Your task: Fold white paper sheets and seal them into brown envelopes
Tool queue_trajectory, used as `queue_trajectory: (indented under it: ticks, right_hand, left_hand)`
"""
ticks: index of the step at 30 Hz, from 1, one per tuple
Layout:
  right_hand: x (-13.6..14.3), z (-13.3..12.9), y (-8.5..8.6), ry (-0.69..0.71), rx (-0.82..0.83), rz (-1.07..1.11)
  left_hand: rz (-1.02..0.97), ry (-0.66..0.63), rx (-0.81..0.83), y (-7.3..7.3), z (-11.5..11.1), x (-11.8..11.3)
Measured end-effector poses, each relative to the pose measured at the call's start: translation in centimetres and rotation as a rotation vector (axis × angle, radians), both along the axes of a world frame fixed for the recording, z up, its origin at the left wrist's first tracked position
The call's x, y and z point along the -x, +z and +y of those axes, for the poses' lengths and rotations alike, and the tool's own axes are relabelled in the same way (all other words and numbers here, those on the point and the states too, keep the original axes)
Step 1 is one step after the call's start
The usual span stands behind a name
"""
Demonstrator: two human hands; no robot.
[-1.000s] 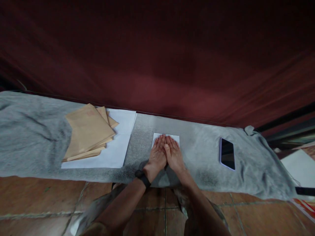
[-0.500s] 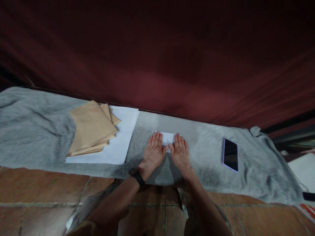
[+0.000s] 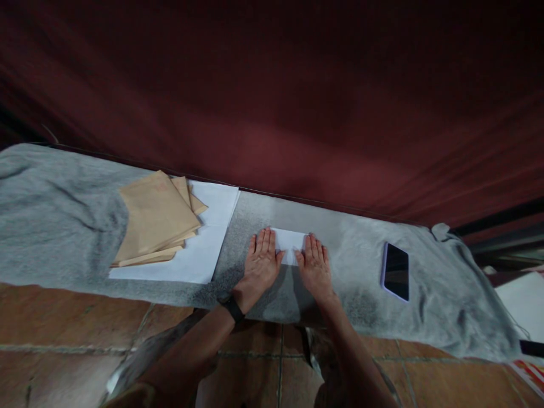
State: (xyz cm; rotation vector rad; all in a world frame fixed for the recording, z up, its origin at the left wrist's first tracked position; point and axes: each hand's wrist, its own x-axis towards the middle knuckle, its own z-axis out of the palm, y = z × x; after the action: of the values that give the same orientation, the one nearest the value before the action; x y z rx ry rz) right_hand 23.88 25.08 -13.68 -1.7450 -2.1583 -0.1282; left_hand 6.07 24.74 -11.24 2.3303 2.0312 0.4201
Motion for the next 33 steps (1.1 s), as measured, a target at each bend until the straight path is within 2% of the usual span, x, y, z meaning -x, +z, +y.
queue_trajectory:
  ticks: [7,12,14,17,20,24,33]
  right_hand:
    - [-1.2,-0.4,-0.3,-0.012,0.001,0.000]
    - [-2.1,-0.5,-0.3,0.010,0.021,0.062]
    - [-2.4,-0.3,0.0,0.022,0.032,0.126]
    - [-2.7,0.0,1.0,0.058,0.078,0.253]
    - [-2.9,0.0,2.2,0.184,0.186,0.346]
    - [-3.1,-0.4,2.6,0.293,0.257,0.319]
    - [-2.3,0.8,1.9,0.159,0.239,0.057]
  left_hand:
    - [-0.014,0.037,-0.037,-0.2,-0.4,0.1]
    - [-0.055,0.039,-0.070,0.4,-0.2,0.0]
    - [-0.084,-0.054,-0.088,0.8,-0.3,-0.4]
    - [-0.114,-0.329,-0.079,1.0,-1.0,-1.5]
    - [-0.116,-0.495,-0.070,0.5,-2.0,-2.5]
    - [-0.098,-0.535,-0.101,-0.2,-3.1,-2.8]
    - [-0.076,-0.523,-0.024,0.8,-4.4,-3.2]
